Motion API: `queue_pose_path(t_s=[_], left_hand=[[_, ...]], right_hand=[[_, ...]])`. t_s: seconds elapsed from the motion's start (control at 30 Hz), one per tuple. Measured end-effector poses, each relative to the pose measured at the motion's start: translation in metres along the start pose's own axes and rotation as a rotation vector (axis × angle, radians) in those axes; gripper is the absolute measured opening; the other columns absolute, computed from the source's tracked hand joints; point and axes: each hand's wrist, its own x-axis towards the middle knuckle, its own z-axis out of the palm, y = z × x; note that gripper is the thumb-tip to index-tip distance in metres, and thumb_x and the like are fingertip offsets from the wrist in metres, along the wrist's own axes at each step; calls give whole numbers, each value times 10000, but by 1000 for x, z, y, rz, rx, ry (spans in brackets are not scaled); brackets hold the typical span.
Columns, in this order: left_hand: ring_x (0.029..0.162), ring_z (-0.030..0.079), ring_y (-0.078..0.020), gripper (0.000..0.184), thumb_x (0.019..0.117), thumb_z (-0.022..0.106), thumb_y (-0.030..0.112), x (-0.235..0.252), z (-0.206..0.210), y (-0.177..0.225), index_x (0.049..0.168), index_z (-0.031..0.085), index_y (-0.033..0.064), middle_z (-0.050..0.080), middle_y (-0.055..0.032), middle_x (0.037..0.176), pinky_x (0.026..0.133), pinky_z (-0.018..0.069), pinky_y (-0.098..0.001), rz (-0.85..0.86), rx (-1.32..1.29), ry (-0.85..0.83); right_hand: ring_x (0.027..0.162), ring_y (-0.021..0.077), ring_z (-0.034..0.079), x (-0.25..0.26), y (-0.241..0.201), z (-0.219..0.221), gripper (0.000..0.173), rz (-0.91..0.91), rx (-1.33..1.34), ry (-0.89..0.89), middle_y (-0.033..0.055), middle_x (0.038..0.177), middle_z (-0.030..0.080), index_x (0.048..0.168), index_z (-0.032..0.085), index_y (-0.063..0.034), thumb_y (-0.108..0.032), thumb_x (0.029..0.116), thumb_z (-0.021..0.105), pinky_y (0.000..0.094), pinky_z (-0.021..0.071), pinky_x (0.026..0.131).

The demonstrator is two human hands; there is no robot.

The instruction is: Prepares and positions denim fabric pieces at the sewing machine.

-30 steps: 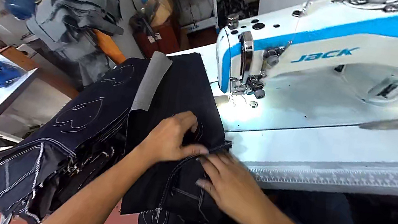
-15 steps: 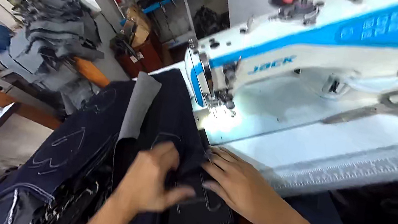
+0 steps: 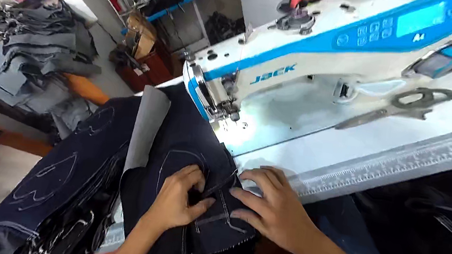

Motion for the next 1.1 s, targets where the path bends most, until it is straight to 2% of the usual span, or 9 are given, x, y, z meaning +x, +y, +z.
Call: queue_pose_path(t_s=[0.1, 0.17, 0.23, 0.43, 0.6, 0.73, 0.8, 0.93, 1.1], left_hand=[[907, 656, -174, 440, 908, 708, 515, -1, 1, 2, 929, 672, 77, 668, -82, 941, 801, 571, -346, 105, 15, -5], [1149, 646, -181, 374, 945, 708, 430, 0, 3, 7, 1110, 691, 94, 691, -91, 1163, 999, 543, -345, 192, 24, 42], [1265, 625, -210, 325, 995, 654, 283, 3, 6, 13, 1237, 700, 71, 691, -107, 1292, 1085, 514, -351, 263, 73, 76], [1260, 653, -250, 302, 1046, 477, 49, -9, 14, 29, 1259, 688, 13, 702, -117, 1316, 1066, 522, -340, 434, 486, 35], [1278, 641, -241, 282, 1043, 513, 73, -13, 19, 31, 1249, 701, 37, 709, -105, 1303, 1074, 518, -326, 365, 368, 68], [1269, 644, -234, 268, 1032, 536, 85, -11, 19, 32, 1214, 730, 50, 718, -97, 1284, 1087, 511, -322, 308, 244, 90], [1271, 639, -227, 263, 1043, 545, 141, -11, 21, 35, 1200, 746, 80, 716, -83, 1286, 1087, 515, -332, 242, 179, 106], [1361, 561, -200, 435, 1071, 469, 466, 2, 18, 29, 1226, 742, 164, 665, -3, 1385, 1149, 443, -460, 2, 98, 104], [1549, 295, -240, 630, 957, 487, 695, 23, 27, 7, 1390, 638, 262, 488, 108, 1571, 1204, 186, -717, -180, 150, 75]], right_hand=[[1081, 202, 639, -18, 5, 2, 275, -25, -8, 6, 30, 1119, 676, 1165, 731, -360, -518, 1017, 560, 502, 453, 1035], [1081, 194, 640, -24, 7, 3, 227, -29, 8, 32, 22, 1103, 676, 1161, 722, -355, -469, 1020, 587, 505, 437, 1057], [1052, 185, 634, -24, 6, 4, 199, -36, 15, 63, 17, 1055, 655, 1143, 716, -344, -448, 1021, 598, 497, 423, 1072], [1036, 189, 610, -23, 5, 0, 240, -4, -37, 15, 27, 1037, 629, 1155, 729, -392, -498, 1026, 556, 443, 430, 1037], [1093, 189, 617, -23, 7, -1, 227, -19, -28, 15, 21, 1142, 648, 1161, 714, -385, -493, 1021, 571, 450, 435, 1044], [1231, 162, 599, -23, 8, 0, 237, -35, -18, 2, -80, 1339, 660, 1160, 711, -359, -485, 1031, 557, 452, 409, 1082], [1252, 156, 592, -23, 7, -1, 237, -22, -15, -1, -112, 1317, 676, 1135, 716, -354, -489, 1034, 549, 453, 401, 1091], [1281, 143, 558, -20, 5, -4, 244, 11, -7, -57, -126, 1341, 656, 1130, 708, -362, -494, 1041, 523, 442, 368, 1107], [1308, 220, 550, -5, -1, -32, 261, 32, -17, -362, -73, 1412, 630, 1186, 714, -320, -451, 1039, 543, 501, 366, 1094]])
